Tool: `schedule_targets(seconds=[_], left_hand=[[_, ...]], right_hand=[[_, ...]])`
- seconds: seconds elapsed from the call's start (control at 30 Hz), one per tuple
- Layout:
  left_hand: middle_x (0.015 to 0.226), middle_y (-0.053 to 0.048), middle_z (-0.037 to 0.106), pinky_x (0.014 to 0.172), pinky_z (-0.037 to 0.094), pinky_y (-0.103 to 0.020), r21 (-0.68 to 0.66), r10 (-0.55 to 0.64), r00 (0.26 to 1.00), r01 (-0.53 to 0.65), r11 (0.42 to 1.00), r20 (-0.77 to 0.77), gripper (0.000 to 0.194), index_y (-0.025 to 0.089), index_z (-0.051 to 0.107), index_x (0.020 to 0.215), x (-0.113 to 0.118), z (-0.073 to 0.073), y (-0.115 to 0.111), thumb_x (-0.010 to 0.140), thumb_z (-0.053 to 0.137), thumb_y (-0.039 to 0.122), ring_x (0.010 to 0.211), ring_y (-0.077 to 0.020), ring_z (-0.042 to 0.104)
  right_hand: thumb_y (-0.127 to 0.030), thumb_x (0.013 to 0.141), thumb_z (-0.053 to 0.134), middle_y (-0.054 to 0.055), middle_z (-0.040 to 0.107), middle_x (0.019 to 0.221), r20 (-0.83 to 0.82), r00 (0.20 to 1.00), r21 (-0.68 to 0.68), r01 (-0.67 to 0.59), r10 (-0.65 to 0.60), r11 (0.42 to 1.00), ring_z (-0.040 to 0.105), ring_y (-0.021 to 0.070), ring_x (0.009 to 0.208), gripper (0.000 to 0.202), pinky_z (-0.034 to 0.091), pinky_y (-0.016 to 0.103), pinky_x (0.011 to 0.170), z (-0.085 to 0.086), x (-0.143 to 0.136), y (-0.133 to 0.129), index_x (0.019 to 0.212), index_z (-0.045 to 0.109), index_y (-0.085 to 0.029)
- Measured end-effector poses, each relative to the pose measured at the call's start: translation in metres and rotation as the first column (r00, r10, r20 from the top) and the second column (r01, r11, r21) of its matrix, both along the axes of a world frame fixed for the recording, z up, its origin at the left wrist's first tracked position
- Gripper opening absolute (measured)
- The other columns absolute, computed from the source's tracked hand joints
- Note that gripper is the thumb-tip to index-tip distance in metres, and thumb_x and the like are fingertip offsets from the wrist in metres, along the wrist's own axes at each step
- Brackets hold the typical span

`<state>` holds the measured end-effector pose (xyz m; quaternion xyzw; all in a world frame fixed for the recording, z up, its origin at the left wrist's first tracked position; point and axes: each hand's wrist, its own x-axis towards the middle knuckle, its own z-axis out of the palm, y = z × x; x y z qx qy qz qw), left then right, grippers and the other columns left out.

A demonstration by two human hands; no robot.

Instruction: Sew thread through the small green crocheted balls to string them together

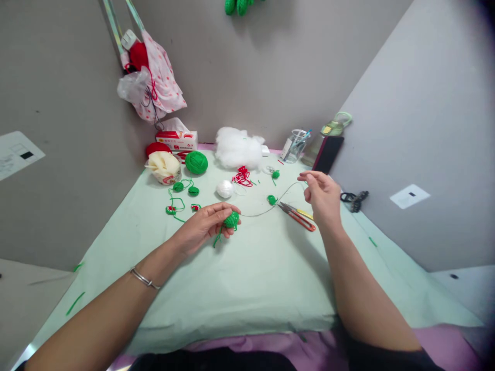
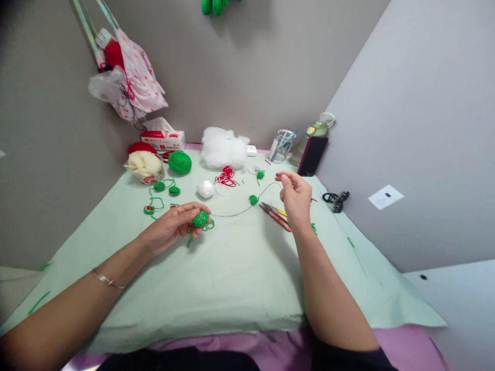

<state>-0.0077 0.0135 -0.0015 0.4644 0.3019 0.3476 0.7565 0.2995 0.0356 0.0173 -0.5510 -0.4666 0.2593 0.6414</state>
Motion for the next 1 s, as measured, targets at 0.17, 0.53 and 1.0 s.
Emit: schedule_targets(seconds=[0.17, 0.53, 1.0], left_hand=[[0.088, -0.004, 0.068, 0.064, 0.051, -0.027, -0.001, -0.052, 0.999, 0.052, 0.999, -0.006, 0.032, 0.016, 0.072, 0.101, 0.003, -0.004, -0.002, 0.085, 0.075, 0.043, 0.068, -0.0125, 0.062], [0.087, -0.004, 0.069, 0.064, 0.051, -0.026, -0.025, -0.04, 0.999, 0.04, 0.999, 0.014, 0.033, 0.016, 0.071, 0.101, 0.003, -0.01, 0.002, 0.085, 0.076, 0.044, 0.068, -0.0123, 0.064], [0.086, -0.005, 0.07, 0.062, 0.051, -0.024, -0.037, -0.013, 1.0, 0.014, 0.999, 0.019, 0.036, 0.013, 0.069, 0.1, 0.002, -0.008, 0.003, 0.084, 0.078, 0.044, 0.067, -0.0118, 0.065]], right_hand=[[-0.032, 0.084, 0.069, 0.006, 0.074, 0.094, 0.02, 0.955, -0.079, -0.294, 0.296, 0.953, 0.038, 0.0057, 0.045, 0.019, 0.03, 0.025, 0.044, -0.005, -0.051, -0.02, 0.097, 0.072, -0.018], [-0.054, 0.092, 0.062, -0.001, 0.053, 0.07, 0.022, 0.613, -0.438, -0.705, 0.79, 0.558, 0.045, 0.0094, 0.06, 0.04, 0.037, 0.024, 0.059, -0.006, -0.06, -0.028, 0.083, 0.069, -0.015], [-0.038, 0.08, 0.079, -0.005, 0.024, 0.064, -0.376, 0.789, -0.206, -0.583, 0.487, 0.786, 0.019, 0.0086, 0.056, 0.034, 0.024, 0.019, 0.047, -0.004, -0.03, -0.01, 0.068, 0.055, -0.017]])
